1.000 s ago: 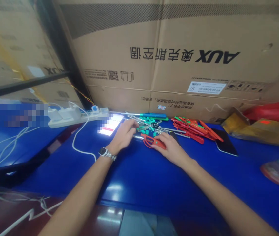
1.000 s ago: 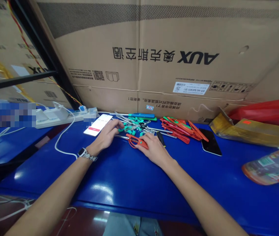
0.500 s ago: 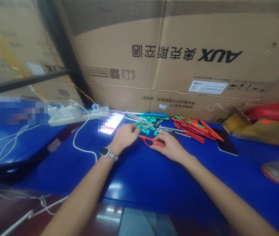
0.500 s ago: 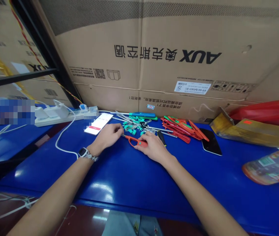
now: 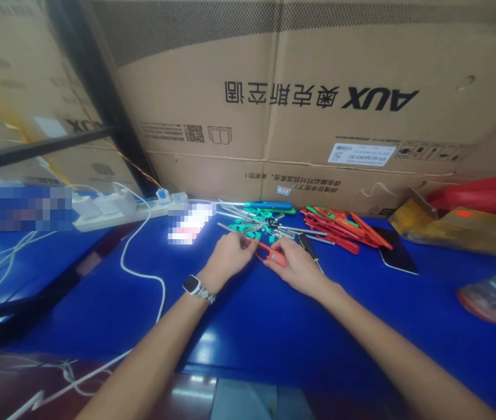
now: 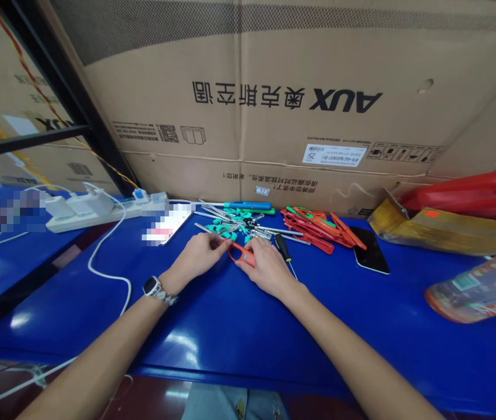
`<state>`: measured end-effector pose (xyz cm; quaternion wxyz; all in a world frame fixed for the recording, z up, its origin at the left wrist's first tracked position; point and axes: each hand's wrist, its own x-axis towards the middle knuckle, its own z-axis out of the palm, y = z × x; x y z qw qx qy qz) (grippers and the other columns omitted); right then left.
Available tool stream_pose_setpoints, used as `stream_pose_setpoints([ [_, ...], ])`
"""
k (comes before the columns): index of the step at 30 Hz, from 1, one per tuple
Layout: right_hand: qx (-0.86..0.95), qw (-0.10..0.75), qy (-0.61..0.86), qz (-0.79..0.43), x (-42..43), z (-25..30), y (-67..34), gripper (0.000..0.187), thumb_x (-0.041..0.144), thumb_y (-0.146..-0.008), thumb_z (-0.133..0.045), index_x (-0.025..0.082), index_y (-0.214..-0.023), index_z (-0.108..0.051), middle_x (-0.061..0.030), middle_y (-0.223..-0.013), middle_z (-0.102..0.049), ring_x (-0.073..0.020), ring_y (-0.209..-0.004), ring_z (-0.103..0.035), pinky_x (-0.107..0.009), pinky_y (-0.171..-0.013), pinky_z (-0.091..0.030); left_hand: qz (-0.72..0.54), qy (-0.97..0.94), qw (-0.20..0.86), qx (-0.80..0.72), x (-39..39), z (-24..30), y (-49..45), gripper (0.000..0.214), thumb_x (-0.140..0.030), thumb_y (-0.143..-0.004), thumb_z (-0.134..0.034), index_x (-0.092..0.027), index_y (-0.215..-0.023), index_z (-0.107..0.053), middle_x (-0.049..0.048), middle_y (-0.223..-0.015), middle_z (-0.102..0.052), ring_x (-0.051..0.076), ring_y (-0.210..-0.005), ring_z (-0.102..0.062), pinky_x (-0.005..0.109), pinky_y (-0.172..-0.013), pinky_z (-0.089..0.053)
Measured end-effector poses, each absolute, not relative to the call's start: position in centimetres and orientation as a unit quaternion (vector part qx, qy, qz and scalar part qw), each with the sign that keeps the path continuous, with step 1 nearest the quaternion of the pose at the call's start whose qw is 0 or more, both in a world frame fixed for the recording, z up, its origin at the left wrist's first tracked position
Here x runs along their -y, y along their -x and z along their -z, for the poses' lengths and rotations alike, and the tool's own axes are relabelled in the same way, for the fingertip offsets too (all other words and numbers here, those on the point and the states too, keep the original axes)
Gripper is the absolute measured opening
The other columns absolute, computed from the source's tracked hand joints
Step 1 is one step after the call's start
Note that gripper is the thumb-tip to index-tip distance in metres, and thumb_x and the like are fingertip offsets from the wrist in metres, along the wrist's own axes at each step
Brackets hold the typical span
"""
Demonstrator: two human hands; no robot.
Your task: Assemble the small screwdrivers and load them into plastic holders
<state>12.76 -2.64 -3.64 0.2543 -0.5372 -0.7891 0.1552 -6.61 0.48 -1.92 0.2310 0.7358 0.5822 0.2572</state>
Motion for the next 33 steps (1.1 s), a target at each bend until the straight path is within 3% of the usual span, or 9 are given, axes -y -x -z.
stream_pose_setpoints([
  [7,0.741,0.282,0.592,-0.146,3.3,3.4,-12.4,0.02,0.035,-0.089,-0.061,0.024,-0.101,-0.05,-0.0048,-0.098,-0.071,-0.0258,-0.085,-0.068,-0.03,-0.066,-0.042,-0.451,-0.592,0.468,-0.476,-0.5,2.9,5.0,0.047,-0.06,-0.085,-0.061,-0.015,-0.088,-0.072,0.0113,-0.088,-0.075,0.023,-0.077,-0.07,0.031,-0.071,-0.052],
  [13,0.72,0.389,0.548,-0.172,4.0,3.5,-11.5,0.022,0.037,-0.088,-0.062,0.024,-0.101,-0.05,-0.0052,-0.106,-0.071,-0.0254,-0.092,-0.07,-0.035,-0.077,-0.049,-0.529,-0.401,0.661,-0.351,0.5,2.2,3.2,0.046,-0.055,-0.078,-0.074,-0.013,-0.094,-0.07,0.0106,-0.093,-0.074,0.02,-0.082,-0.071,0.033,-0.081,-0.055],
  [15,0.708,0.426,0.531,-0.191,4.1,3.5,-11.1,0.025,0.038,-0.087,-0.063,0.024,-0.104,-0.051,-0.0052,-0.107,-0.071,-0.0242,-0.093,-0.07,-0.035,-0.079,-0.051,-0.547,-0.378,0.674,-0.321,0.7,1.9,3.1,0.042,-0.051,-0.079,-0.075,-0.013,-0.095,-0.069,0.0099,-0.093,-0.074,0.02,-0.085,-0.071,0.033,-0.083,-0.055],
  [18,0.674,0.44,0.517,-0.291,4.2,3.5,-10.7,0.029,0.044,-0.09,-0.059,0.025,-0.111,-0.052,0.0001,-0.085,-0.071,-0.0172,-0.062,-0.067,-0.028,-0.059,-0.051,-0.58,-0.347,0.676,-0.293,0.4,1.4,3.1,0.034,-0.044,-0.083,-0.074,-0.013,-0.096,-0.068,0.0088,-0.092,-0.073,0.021,-0.089,-0.071,0.034,-0.086,-0.055],
  [20,0.654,0.424,0.514,-0.359,4.2,3.5,-10.6,0.028,0.049,-0.094,-0.053,0.023,-0.105,-0.054,0.0047,-0.065,-0.064,-0.0126,-0.043,-0.056,-0.024,-0.046,-0.044,-0.592,-0.327,0.681,-0.282,0.1,1.1,3.2,0.03,-0.041,-0.086,-0.071,-0.013,-0.098,-0.067,0.0072,-0.09,-0.072,0.02,-0.089,-0.071,0.034,-0.086,-0.055],
  [22,0.651,0.421,0.5,-0.387,4.1,3.5,-10.6,0.029,0.05,-0.095,-0.05,0.022,-0.094,-0.056,0.0055,-0.058,-0.059,-0.0101,-0.04,-0.052,-0.021,-0.043,-0.041,-0.588,-0.32,0.69,-0.277,-0.4,0.8,3.2,0.028,-0.039,-0.088,-0.069,-0.014,-0.1,-0.066,0.0048,-0.087,-0.07,0.019,-0.084,-0.071,0.033,-0.084,-0.056],
  [25,0.635,0.444,0.476,-0.415,3.8,3.7,-10.7,0.032,0.052,-0.095,-0.049,0.021,-0.088,-0.055,0.0053,-0.059,-0.059,-0.0083,-0.039,-0.051,-0.019,-0.039,-0.04,-0.561,-0.349,0.7,-0.271,-1.2,0.5,2.6,0.028,-0.041,-0.09,-0.066,-0.016,-0.101,-0.064,0.0029,-0.085,-0.068,0.017,-0.078,-0.071,0.031,-0.078,-0.057],
  [30,0.589,0.467,0.467,-0.465,3.5,4.3,-11.3,0.04,0.057,-0.092,-0.051,0.02,-0.107,-0.056,0.0016,-0.074,-0.067,-0.0105,-0.041,-0.059,-0.019,-0.034,-0.044,-0.548,-0.36,0.704,-0.273,-2.1,0.8,0.4,0.029,-0.046,-0.091,-0.061,-0.018,-0.099,-0.057,0.0013,-0.082,-0.067,0.016,-0.07,-0.069,0.029,-0.068,-0.056],
  [33,0.584,0.465,0.465,-0.476,3.6,4.3,-11.3,0.038,0.054,-0.092,-0.05,0.02,-0.108,-0.054,0.0044,-0.068,-0.062,-0.0085,-0.036,-0.053,-0.019,-0.033,-0.044,-0.551,-0.343,0.714,-0.263,-2.2,1.0,-0.2,0.027,-0.045,-0.091,-0.06,-0.019,-0.095,-0.055,-0.0024,-0.073,-0.06,0.014,-0.063,-0.065,0.024,-0.057,-0.051],
])
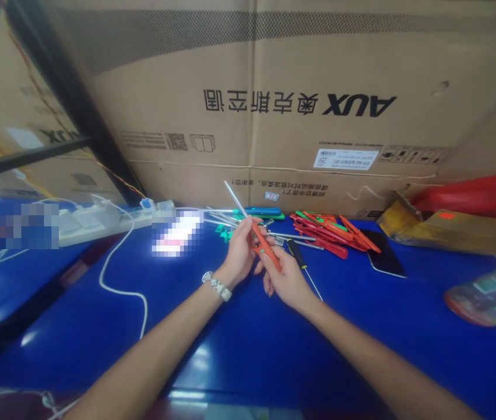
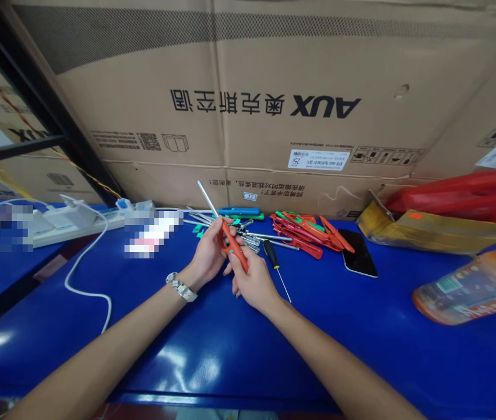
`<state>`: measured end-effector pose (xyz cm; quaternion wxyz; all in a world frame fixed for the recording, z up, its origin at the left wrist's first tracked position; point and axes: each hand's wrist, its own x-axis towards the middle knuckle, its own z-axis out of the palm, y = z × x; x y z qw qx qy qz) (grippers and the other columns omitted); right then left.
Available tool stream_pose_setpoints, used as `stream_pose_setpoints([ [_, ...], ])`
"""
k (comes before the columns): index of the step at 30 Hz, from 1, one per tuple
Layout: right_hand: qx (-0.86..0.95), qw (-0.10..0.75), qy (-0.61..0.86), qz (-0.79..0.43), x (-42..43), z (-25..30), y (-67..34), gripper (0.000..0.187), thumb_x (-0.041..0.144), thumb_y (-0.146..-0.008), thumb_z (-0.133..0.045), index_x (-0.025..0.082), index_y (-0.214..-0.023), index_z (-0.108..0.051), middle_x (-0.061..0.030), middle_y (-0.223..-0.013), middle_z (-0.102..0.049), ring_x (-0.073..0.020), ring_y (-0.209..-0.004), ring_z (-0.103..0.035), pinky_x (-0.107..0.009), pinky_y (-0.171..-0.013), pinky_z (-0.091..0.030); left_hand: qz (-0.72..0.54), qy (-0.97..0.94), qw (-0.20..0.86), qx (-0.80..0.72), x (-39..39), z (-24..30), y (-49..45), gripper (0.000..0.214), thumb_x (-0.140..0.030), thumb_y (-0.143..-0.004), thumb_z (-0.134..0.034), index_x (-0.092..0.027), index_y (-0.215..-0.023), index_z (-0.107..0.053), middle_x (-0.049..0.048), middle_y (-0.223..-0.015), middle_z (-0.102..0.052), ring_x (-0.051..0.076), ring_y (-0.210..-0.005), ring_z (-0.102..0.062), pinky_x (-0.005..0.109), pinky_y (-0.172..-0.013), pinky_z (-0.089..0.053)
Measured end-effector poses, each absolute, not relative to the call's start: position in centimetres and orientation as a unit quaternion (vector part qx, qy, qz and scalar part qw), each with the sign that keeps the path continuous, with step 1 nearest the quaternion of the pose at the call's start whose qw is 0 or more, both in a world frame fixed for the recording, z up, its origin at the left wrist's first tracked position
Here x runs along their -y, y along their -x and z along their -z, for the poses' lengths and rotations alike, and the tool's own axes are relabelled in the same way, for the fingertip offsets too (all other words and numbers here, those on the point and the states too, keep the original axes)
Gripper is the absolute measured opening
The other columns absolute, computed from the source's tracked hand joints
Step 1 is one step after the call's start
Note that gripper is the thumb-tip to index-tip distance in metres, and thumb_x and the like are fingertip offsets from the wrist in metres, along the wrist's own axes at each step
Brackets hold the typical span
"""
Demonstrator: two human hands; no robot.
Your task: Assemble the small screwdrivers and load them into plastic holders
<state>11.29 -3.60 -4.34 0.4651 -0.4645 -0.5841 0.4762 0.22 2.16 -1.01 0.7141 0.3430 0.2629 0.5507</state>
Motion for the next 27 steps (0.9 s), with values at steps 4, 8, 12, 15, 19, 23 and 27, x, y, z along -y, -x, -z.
stream_pose_setpoints([
  [4,0.586,0.472,0.446,-0.485,3.9,4.2,-10.8,0.033,0.049,-0.094,-0.049,0.022,-0.114,-0.049,0.0069,-0.069,-0.058,-0.0073,-0.035,-0.047,-0.018,-0.03,-0.04,-0.548,-0.354,0.72,-0.238,-2.1,0.9,0.3,0.023,-0.039,-0.089,-0.063,-0.018,-0.094,-0.056,-0.0033,-0.073,-0.055,0.011,-0.061,-0.06,0.021,-0.051,-0.046],
  [8,0.583,0.477,0.454,-0.476,3.9,4.3,-10.4,0.028,0.048,-0.093,-0.051,0.022,-0.106,-0.052,0.0048,-0.071,-0.06,-0.0084,-0.037,-0.05,-0.019,-0.031,-0.039,-0.544,-0.374,0.711,-0.243,-2.0,0.7,1.1,0.027,-0.043,-0.088,-0.064,-0.018,-0.096,-0.058,-0.0015,-0.077,-0.058,0.013,-0.066,-0.062,0.022,-0.054,-0.048],
  [12,0.596,0.492,0.478,-0.417,3.7,4.2,-10.5,0.025,0.044,-0.092,-0.054,0.021,-0.1,-0.062,0.001,-0.073,-0.064,-0.0089,-0.042,-0.05,-0.022,-0.04,-0.041,-0.554,-0.397,0.676,-0.28,-1.7,0.9,1.3,0.04,-0.056,-0.089,-0.059,-0.016,-0.087,-0.06,0.0032,-0.077,-0.062,0.016,-0.071,-0.063,0.027,-0.066,-0.053],
  [15,0.598,0.497,0.482,-0.403,3.8,4.0,-10.4,0.023,0.042,-0.09,-0.057,0.021,-0.097,-0.064,0.0002,-0.072,-0.063,-0.0095,-0.045,-0.048,-0.023,-0.043,-0.04,-0.573,-0.375,0.677,-0.269,-1.4,1.0,1.2,0.044,-0.06,-0.087,-0.06,-0.017,-0.079,-0.055,0.0006,-0.072,-0.058,0.014,-0.068,-0.06,0.028,-0.069,-0.053],
  [19,0.541,0.477,0.488,-0.491,4.1,3.5,-9.8,0.027,0.044,-0.085,-0.062,0.023,-0.101,-0.055,0.0081,-0.056,-0.05,-0.0089,-0.04,-0.039,-0.02,-0.038,-0.032,-0.587,-0.369,0.678,-0.245,-1.2,0.7,1.2,0.043,-0.058,-0.088,-0.061,-0.019,-0.076,-0.051,-0.0029,-0.067,-0.051,0.011,-0.062,-0.054,0.026,-0.069,-0.052],
  [23,0.527,0.383,0.495,-0.574,4.4,3.1,-9.4,0.019,0.038,-0.083,-0.057,0.024,-0.081,-0.046,0.0121,-0.048,-0.035,-0.0075,-0.036,-0.028,-0.019,-0.036,-0.024,-0.566,-0.405,0.671,-0.258,-1.3,0.5,1.5,0.044,-0.06,-0.09,-0.056,-0.019,-0.074,-0.049,-0.0031,-0.065,-0.049,0.01,-0.06,-0.052,0.026,-0.07,-0.052],
  [27,0.629,0.393,0.522,-0.422,4.8,2.9,-9.4,0.019,0.034,-0.088,-0.049,0.023,-0.074,-0.044,0.0043,-0.058,-0.049,-0.0118,-0.05,-0.044,-0.024,-0.048,-0.034,-0.561,-0.435,0.647,-0.277,-1.1,0.8,1.4,0.046,-0.063,-0.091,-0.051,-0.019,-0.08,-0.055,-0.0018,-0.067,-0.053,0.012,-0.061,-0.055,0.027,-0.067,-0.053],
])
